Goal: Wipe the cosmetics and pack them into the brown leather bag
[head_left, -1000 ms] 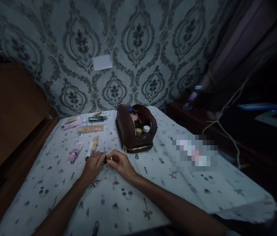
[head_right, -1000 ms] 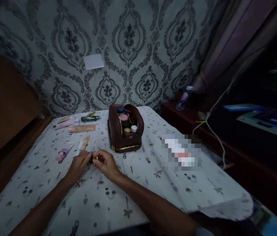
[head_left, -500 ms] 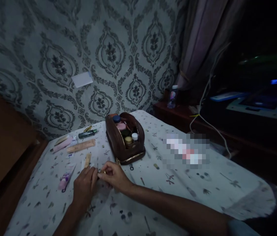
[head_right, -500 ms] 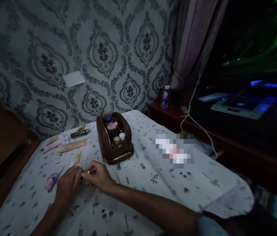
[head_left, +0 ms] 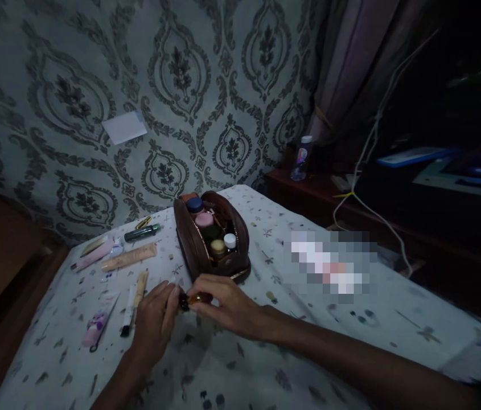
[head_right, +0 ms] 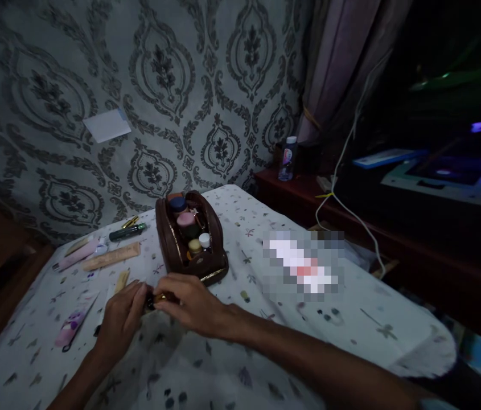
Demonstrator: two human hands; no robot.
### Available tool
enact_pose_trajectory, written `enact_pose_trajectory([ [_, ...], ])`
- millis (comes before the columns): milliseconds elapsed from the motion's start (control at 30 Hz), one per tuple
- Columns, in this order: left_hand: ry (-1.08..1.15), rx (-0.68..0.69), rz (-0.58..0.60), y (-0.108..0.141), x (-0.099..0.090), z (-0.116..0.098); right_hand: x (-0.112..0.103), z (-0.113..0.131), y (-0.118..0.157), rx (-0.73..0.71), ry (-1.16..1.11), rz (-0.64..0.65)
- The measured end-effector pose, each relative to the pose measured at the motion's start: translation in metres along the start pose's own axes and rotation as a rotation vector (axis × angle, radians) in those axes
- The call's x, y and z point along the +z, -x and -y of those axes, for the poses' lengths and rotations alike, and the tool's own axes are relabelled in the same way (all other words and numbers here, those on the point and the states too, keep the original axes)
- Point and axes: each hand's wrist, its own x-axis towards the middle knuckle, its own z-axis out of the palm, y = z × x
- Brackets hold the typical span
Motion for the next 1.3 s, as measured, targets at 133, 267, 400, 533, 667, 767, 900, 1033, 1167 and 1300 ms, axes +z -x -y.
enact_pose_trajectory([
  [133,0.114,0.073,0.03,-0.012,0.008,-0.014,-0.044,0.009,0.009,0.042,0.022,-0.029],
  [267,0.044,0.251,0.055,-0.021,0.027,-0.023,-0.087,0.019,0.016,0.124,0.077,-0.213],
  [400,-0.069,0.175,0.092,-0.027,0.045,-0.031,-0.11,0.021,0.01,0.132,0.155,-0.348],
  [533,-0.086,0.119,0.049,-0.029,0.052,-0.033,-0.116,0.015,-0.003,0.063,0.299,-0.338],
  [667,-0.068,0.158,0.054,-0.03,0.052,-0.033,-0.116,0.008,-0.015,0.007,0.39,-0.285],
  [767,-0.009,0.196,0.089,-0.033,0.051,-0.032,-0.116,0.004,-0.023,0.017,0.399,-0.236],
  [900,-0.032,0.242,0.034,-0.035,0.052,-0.029,-0.115,-0.002,-0.029,0.06,0.387,-0.161],
  [1033,-0.003,0.265,0.014,-0.035,0.054,-0.026,-0.114,-0.008,-0.032,0.07,0.385,-0.055],
  [1167,0.014,0.293,-0.008,-0.036,0.057,-0.024,-0.114,-0.013,-0.032,0.021,0.412,0.031],
  [1300,-0.008,0.311,0.002,-0.037,0.057,-0.023,-0.115,-0.017,-0.032,-0.035,0.457,0.12],
])
